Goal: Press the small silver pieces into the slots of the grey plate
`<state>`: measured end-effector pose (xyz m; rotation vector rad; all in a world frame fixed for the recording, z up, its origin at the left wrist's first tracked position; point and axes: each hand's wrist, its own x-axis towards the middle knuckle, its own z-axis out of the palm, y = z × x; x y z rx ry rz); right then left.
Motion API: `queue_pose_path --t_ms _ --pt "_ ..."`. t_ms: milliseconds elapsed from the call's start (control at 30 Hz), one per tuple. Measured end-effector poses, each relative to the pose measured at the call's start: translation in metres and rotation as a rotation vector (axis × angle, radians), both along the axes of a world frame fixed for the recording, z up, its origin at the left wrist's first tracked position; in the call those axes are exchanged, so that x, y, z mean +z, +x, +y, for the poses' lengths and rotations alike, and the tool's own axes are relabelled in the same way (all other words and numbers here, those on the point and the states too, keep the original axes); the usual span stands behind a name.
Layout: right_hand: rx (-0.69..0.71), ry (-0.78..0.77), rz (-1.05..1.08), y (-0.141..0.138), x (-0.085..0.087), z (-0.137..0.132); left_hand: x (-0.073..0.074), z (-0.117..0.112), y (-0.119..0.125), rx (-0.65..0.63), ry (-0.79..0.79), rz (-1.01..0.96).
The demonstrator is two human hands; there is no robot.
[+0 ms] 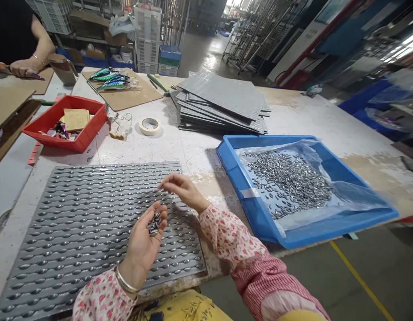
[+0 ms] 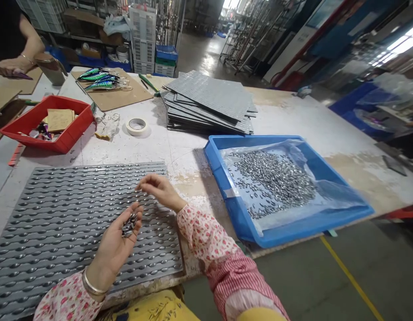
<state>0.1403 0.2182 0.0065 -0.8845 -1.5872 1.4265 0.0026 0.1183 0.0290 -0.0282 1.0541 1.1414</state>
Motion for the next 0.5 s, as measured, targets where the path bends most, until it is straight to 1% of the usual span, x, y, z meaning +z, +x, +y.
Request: queue_pose_path --t_ms 33,100,167,233,367,500 --pt "-0.075 0.025 -0.060 0.001 -0.002 0.013 0.000 0.000 -0.001 -0.006 0.000 0.001" --pt "-0.191 0.127 -0.262 0.003 -0.007 0.041 -0.001 0.000 -0.003 -0.017 0.011 -0.020" --pt "-0.214 0.220 -0.475 0.002 -0.014 0.064 -0.004 -0.002 -0.006 -0.019 0.024 -0.054" --pt "-0.181 0.253 -0.630 -0.001 -0.021 0.081 -0.006 -0.003 -0.008 -0.016 0.023 -0.066" --pt "-0.158 0.253 -0.753 -0.009 -0.029 0.093 -0.003 -0.002 -0.011 -0.003 -0.039 -0.020" --pt "-0.143 0.248 -0.802 -0.011 -0.028 0.096 0.003 -0.001 -0.011 -0.031 -0.070 -0.018"
